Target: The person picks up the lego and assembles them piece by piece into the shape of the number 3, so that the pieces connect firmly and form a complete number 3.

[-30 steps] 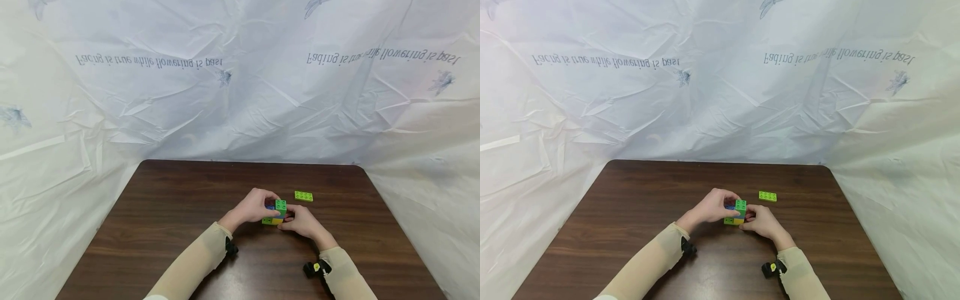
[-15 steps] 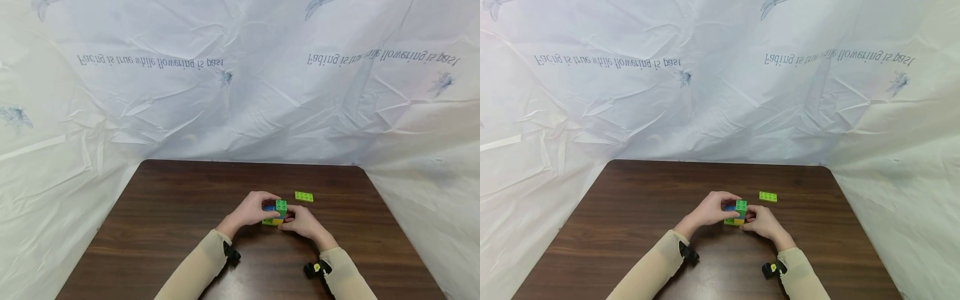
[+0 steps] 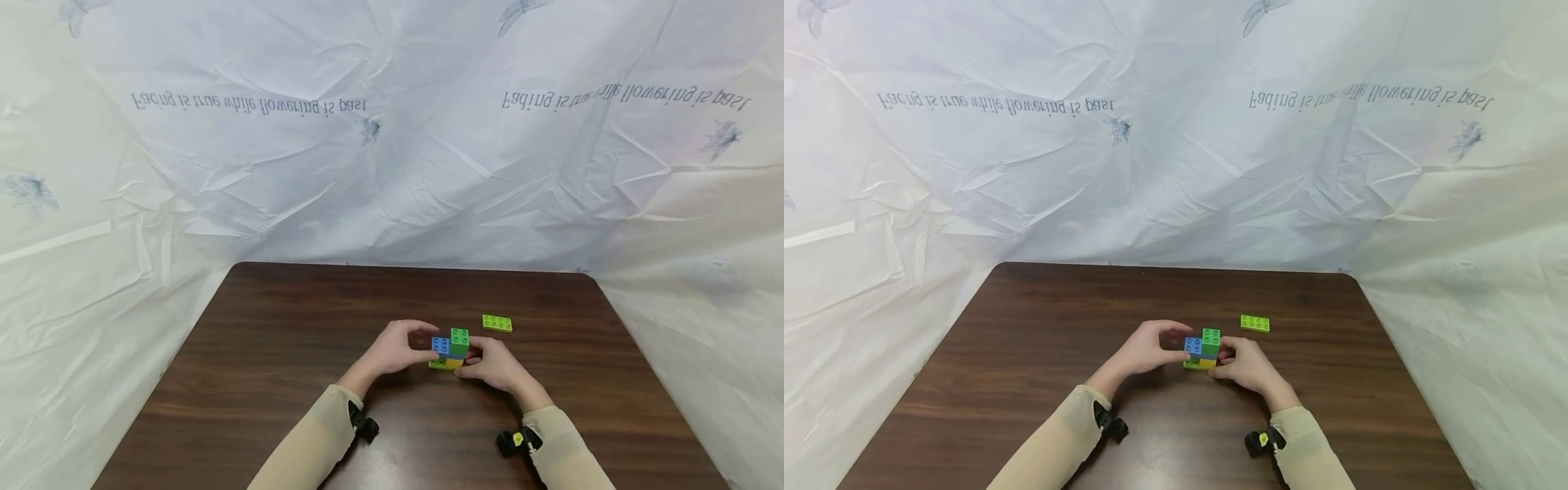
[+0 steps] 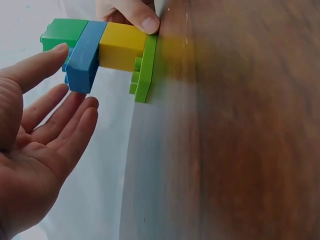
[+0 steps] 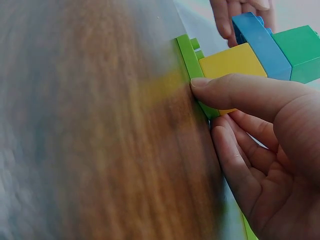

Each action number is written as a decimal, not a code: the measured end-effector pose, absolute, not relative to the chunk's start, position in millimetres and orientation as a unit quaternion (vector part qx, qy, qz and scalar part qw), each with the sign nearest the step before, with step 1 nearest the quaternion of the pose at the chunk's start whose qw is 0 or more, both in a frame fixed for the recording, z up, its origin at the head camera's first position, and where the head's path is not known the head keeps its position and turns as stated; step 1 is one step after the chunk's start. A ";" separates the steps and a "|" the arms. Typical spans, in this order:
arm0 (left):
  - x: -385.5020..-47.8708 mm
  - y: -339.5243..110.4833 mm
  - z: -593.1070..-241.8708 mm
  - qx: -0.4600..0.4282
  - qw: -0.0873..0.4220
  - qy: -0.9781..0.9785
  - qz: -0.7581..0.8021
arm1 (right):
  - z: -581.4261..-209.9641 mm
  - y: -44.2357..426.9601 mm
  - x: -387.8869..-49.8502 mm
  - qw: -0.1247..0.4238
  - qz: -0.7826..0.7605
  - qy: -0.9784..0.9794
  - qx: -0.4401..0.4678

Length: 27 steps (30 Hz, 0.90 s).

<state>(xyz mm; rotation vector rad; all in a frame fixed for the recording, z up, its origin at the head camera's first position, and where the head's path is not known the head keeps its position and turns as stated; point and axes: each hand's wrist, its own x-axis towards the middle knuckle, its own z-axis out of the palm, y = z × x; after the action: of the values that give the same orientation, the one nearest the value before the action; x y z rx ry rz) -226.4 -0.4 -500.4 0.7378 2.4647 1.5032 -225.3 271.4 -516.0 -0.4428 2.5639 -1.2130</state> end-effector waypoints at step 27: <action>-228.9 -1.6 -502.8 0.214 0.081 0.837 0.496 | -515.9 271.6 -224.9 0.141 -0.435 0.875 -0.159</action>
<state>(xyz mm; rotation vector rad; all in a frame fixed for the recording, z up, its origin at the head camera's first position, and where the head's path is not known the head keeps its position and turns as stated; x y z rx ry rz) -228.9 -1.6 -502.8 0.6397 2.5035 1.4835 -224.9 271.6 -515.9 -0.4596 2.5275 -1.2561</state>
